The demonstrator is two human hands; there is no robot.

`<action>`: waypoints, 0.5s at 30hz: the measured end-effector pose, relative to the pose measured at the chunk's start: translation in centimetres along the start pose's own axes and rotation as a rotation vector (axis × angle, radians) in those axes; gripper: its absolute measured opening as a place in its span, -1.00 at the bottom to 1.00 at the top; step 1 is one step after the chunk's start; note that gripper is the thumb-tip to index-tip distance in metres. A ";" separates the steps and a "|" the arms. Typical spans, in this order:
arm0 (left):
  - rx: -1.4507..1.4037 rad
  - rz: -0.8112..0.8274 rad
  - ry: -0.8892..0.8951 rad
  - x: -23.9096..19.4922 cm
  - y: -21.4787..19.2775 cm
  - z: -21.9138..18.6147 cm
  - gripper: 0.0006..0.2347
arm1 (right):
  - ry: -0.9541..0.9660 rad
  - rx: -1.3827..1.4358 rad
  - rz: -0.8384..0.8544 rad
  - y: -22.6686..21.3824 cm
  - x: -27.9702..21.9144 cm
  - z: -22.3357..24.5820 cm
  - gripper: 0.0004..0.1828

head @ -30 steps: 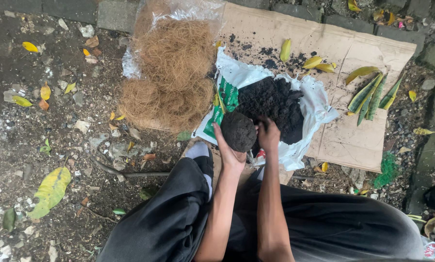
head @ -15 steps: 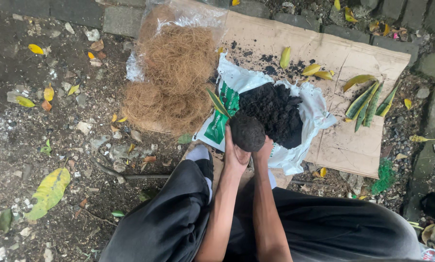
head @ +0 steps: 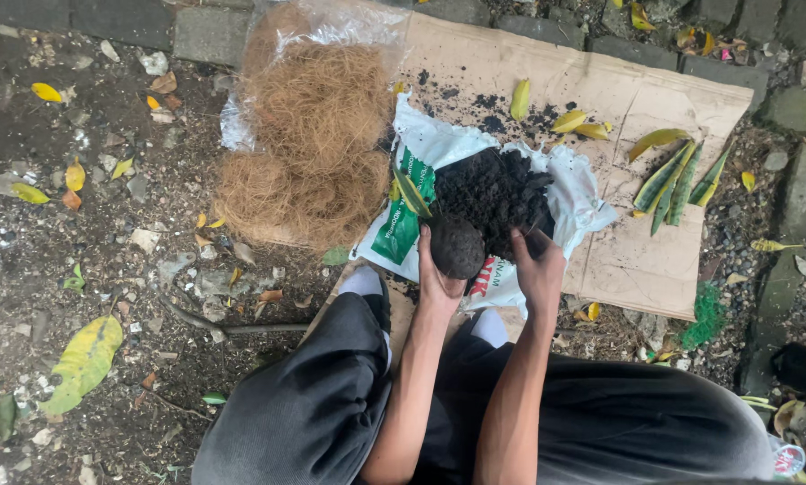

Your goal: The person sits on the ground and wraps a plant cutting with soil and coconut coir. They first pack soil around the base of the cutting, then wrap the root area with a layer of coconut coir, pressing it firmly to secure the material.

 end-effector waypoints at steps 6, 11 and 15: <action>0.071 -0.167 -0.054 0.3 -0.2 0.4 -0.41 | -0.219 0.178 0.031 0.5 -4.2 4.8 -0.63; 0.020 -0.049 -0.088 0.1 -0.3 0.4 -0.34 | -0.423 -0.077 0.120 2.7 -6.8 5.1 -0.53; -0.019 -0.101 -0.071 -0.1 -0.1 0.2 -0.39 | -0.452 0.345 0.313 1.9 -6.1 4.6 -0.42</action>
Point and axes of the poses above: each hand's wrist, its own x-axis towards the middle knuckle, its own y-axis out of the palm, z = x × y, the point moved 2 cm from there along x, towards the middle knuckle, and after that the axes turned 3 degrees about x, right-handed, at the moved point
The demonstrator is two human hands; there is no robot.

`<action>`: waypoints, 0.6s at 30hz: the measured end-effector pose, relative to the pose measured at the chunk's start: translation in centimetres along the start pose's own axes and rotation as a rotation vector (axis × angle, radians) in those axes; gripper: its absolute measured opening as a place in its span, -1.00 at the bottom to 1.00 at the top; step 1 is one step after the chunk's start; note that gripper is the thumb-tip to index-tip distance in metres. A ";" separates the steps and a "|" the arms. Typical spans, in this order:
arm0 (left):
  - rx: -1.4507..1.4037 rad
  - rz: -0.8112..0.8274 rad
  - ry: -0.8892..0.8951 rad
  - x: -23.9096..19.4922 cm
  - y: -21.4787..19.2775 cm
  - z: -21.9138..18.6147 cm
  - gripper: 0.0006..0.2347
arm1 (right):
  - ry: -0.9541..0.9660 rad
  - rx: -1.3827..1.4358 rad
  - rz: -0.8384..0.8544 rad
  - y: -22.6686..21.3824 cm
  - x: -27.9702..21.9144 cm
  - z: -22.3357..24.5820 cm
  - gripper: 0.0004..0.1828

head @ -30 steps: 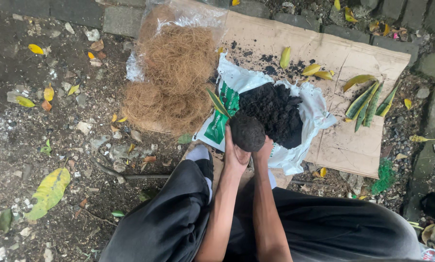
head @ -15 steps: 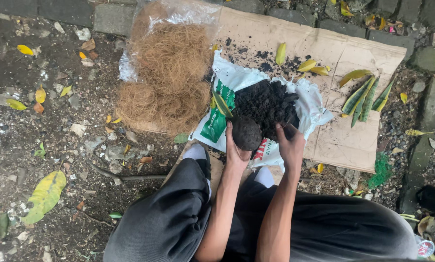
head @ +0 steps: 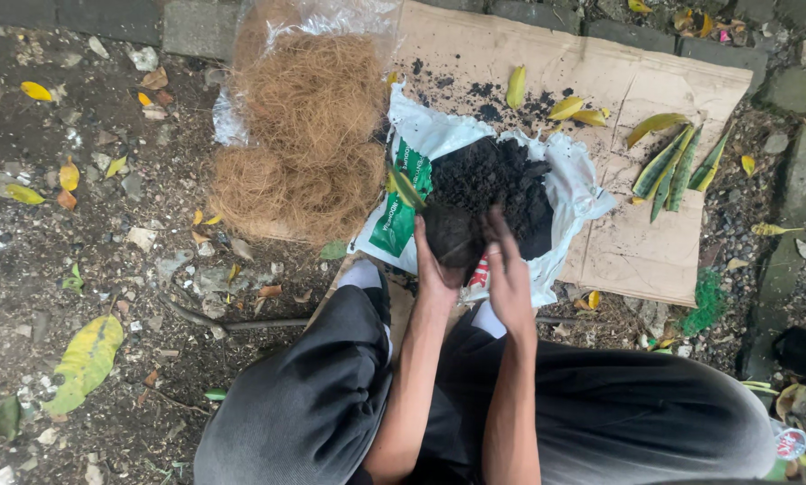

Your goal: The person sits on the ground and wraps a plant cutting with soil and coconut coir. They first pack soil around the base of the cutting, then wrap the root area with a layer of coconut coir, pressing it firmly to secure the material.

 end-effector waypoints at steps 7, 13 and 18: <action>0.069 0.058 -0.096 -0.3 0.7 1.0 -0.48 | 0.001 -0.139 -0.409 -3.1 1.6 -1.7 -0.33; 0.123 0.117 -0.215 0.3 -0.2 2.2 -0.51 | -0.148 -0.418 -0.485 -0.1 3.3 -1.3 -0.20; 0.176 0.057 -0.260 1.1 -1.1 2.4 -0.56 | -0.036 -0.454 -0.388 0.0 3.5 0.1 -0.20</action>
Point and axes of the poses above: each hand's wrist, its own x-axis towards the middle knuckle, its own y-axis out of the palm, z = x × y, the point moved 2 cm from there along x, towards the middle knuckle, and after that the axes turned 3 degrees about x, right-handed, at the moved point
